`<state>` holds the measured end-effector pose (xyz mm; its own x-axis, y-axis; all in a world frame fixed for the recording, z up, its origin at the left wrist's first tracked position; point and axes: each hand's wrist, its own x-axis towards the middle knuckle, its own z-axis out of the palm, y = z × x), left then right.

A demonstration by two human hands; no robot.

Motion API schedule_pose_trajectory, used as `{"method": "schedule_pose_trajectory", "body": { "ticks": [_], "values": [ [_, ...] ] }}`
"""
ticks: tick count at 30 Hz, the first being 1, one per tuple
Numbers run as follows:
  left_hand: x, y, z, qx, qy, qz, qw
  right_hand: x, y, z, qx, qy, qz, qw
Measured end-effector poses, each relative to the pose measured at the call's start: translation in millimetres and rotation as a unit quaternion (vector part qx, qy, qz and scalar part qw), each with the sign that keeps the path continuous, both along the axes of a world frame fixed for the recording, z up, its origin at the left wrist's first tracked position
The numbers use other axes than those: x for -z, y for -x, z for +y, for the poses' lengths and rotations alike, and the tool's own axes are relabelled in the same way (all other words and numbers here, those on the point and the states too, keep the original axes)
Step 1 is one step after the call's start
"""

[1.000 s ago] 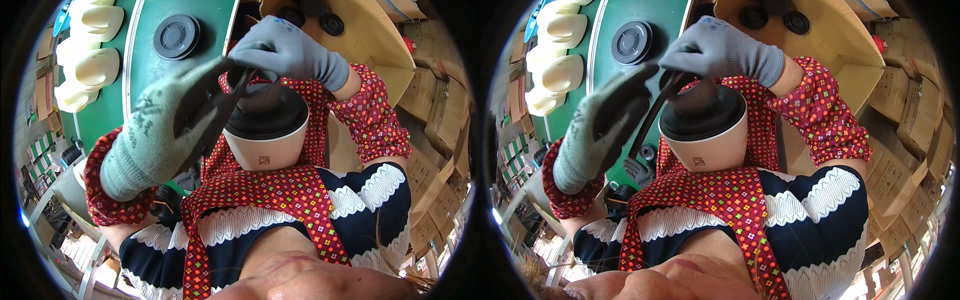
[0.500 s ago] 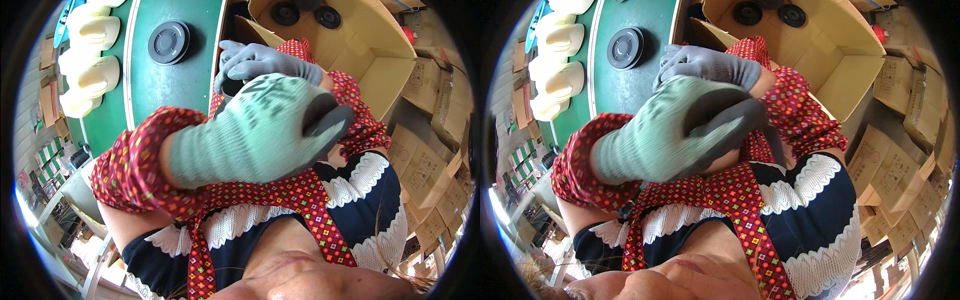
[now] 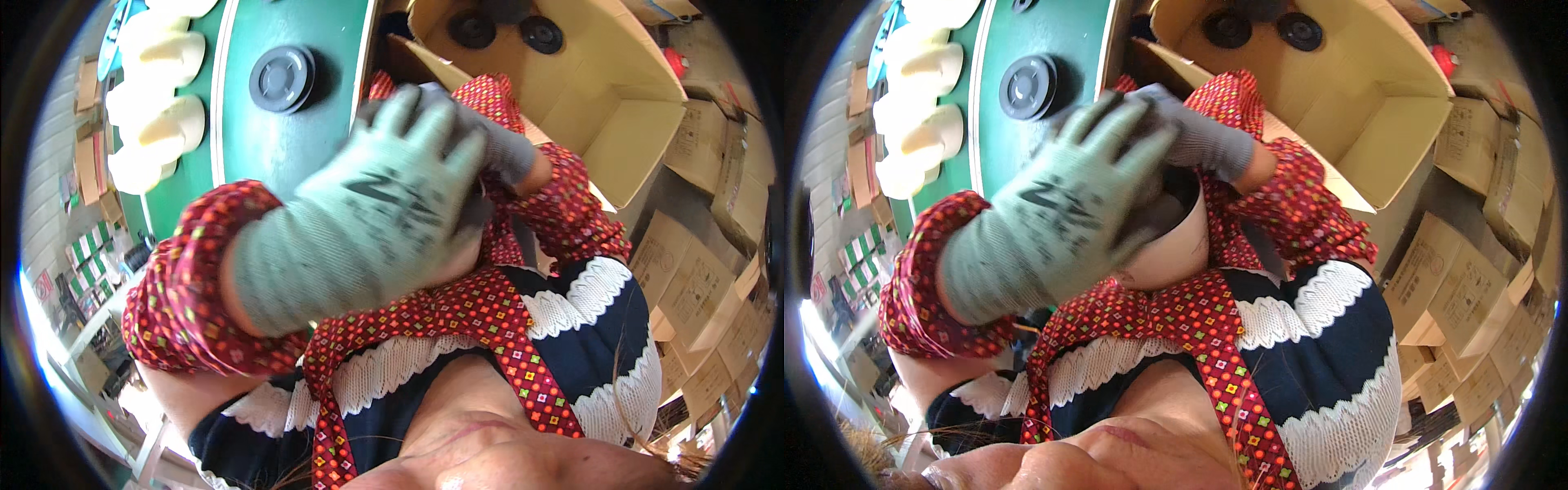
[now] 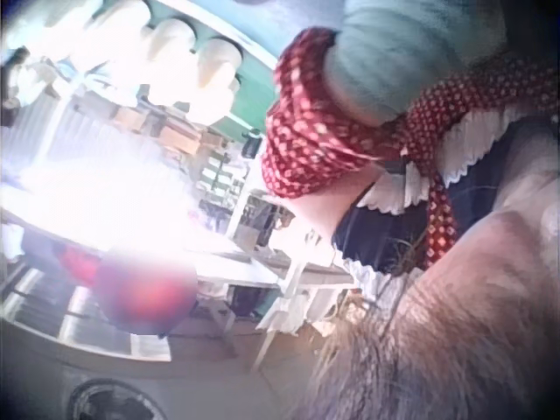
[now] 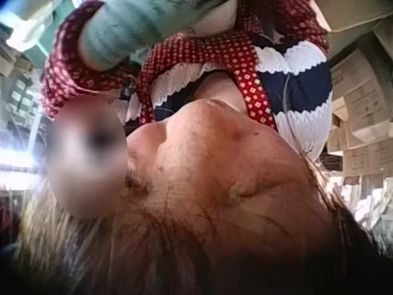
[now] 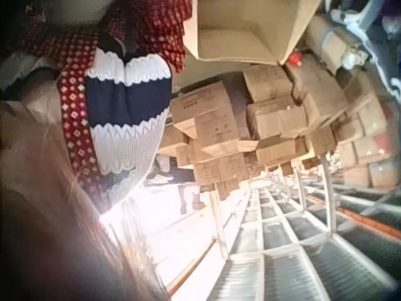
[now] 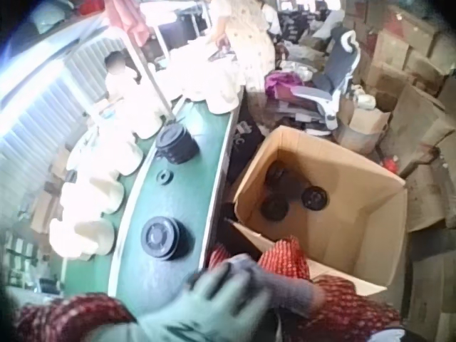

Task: The person assembles white plastic kettles by inserting black circular components into the base and securing black lids on top. The person handles each kettle one at a time, places the assembled units on a green workbench, and occasionally retrieves additional parts from a nearby cardboard box.

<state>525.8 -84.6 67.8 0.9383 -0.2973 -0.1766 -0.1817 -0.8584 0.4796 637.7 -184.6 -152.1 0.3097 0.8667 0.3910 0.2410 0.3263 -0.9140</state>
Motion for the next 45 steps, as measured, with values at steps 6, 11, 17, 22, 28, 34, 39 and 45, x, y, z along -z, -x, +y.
{"method": "schedule_pose_trajectory", "body": {
  "ticks": [6, 11, 17, 22, 28, 34, 39, 45],
  "values": [
    [63, 38, 95, -0.027, 0.059, 0.103, 0.993, -87, 9, -36, 0.103, 0.165, -0.254, 0.947],
    [133, 29, 129, -0.008, 0.145, 0.084, 0.986, -117, 19, -48, 0.124, 0.235, -0.4, 0.877],
    [154, 10, 128, 0.033, 0.15, 0.032, 0.988, -134, 17, -47, 0.13, 0.242, -0.488, 0.829],
    [104, 8, 110, -0.007, 0.045, -0.059, 0.997, -130, 12, -53, 0.12, 0.277, -0.454, 0.839],
    [70, 40, 51, -0.103, 0.054, -0.117, 0.986, -130, -48, -39, -0.116, 0.252, -0.441, 0.854],
    [48, 33, 42, -0.073, 0.009, -0.13, 0.989, -48, -56, 44, -0.197, -0.096, -0.116, 0.969],
    [29, 11, 13, -0.079, -0.014, -0.237, 0.968, -10, -9, 66, -0.405, -0.104, 0.162, 0.894],
    [68, -35, -55, 0.022, -0.013, -0.11, 0.994, -20, 19, 43, -0.349, -0.184, 0.174, 0.902]
  ]
}}
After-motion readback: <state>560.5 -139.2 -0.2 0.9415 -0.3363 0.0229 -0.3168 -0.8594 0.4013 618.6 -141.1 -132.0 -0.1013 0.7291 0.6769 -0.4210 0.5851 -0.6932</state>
